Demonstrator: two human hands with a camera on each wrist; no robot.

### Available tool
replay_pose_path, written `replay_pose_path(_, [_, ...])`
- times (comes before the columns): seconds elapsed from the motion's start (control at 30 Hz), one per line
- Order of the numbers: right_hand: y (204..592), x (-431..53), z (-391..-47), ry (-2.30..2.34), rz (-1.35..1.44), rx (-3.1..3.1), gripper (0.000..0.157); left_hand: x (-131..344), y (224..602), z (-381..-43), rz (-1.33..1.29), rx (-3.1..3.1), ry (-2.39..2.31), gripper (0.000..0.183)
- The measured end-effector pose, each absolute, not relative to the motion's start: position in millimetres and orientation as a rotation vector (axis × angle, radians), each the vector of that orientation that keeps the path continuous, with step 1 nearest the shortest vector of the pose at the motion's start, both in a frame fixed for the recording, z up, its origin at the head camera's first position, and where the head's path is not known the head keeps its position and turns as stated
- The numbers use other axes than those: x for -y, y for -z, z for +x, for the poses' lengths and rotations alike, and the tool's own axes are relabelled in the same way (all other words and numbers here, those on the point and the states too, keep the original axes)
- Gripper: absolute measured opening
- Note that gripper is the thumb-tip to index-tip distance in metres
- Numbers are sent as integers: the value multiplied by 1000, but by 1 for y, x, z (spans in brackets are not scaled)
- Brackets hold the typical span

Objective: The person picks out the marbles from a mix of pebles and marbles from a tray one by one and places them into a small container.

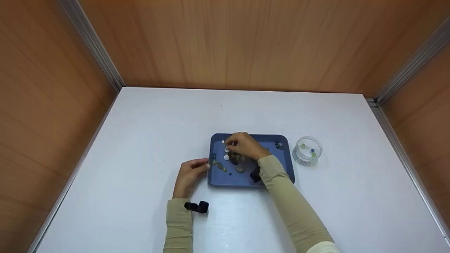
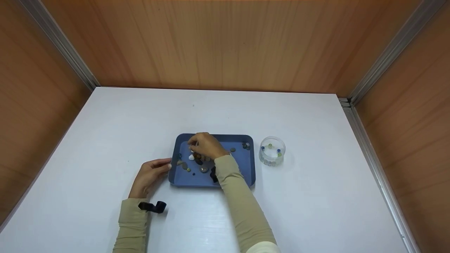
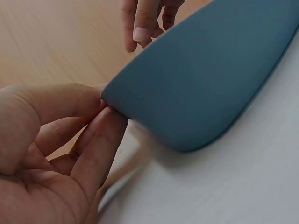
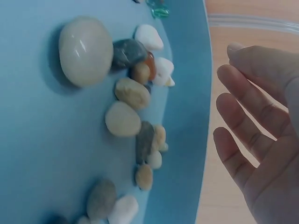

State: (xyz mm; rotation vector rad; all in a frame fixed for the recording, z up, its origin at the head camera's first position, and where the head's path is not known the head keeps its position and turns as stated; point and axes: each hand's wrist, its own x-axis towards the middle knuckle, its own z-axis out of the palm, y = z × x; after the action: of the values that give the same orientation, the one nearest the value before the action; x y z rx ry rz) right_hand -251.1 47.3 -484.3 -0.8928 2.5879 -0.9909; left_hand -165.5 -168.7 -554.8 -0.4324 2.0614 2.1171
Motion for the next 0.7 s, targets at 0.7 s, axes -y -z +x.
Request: replay_pose_path(0.7, [497,-16,-255,806,-889,-2571,22,170,553,-164,-423,-2063,-2110,29])
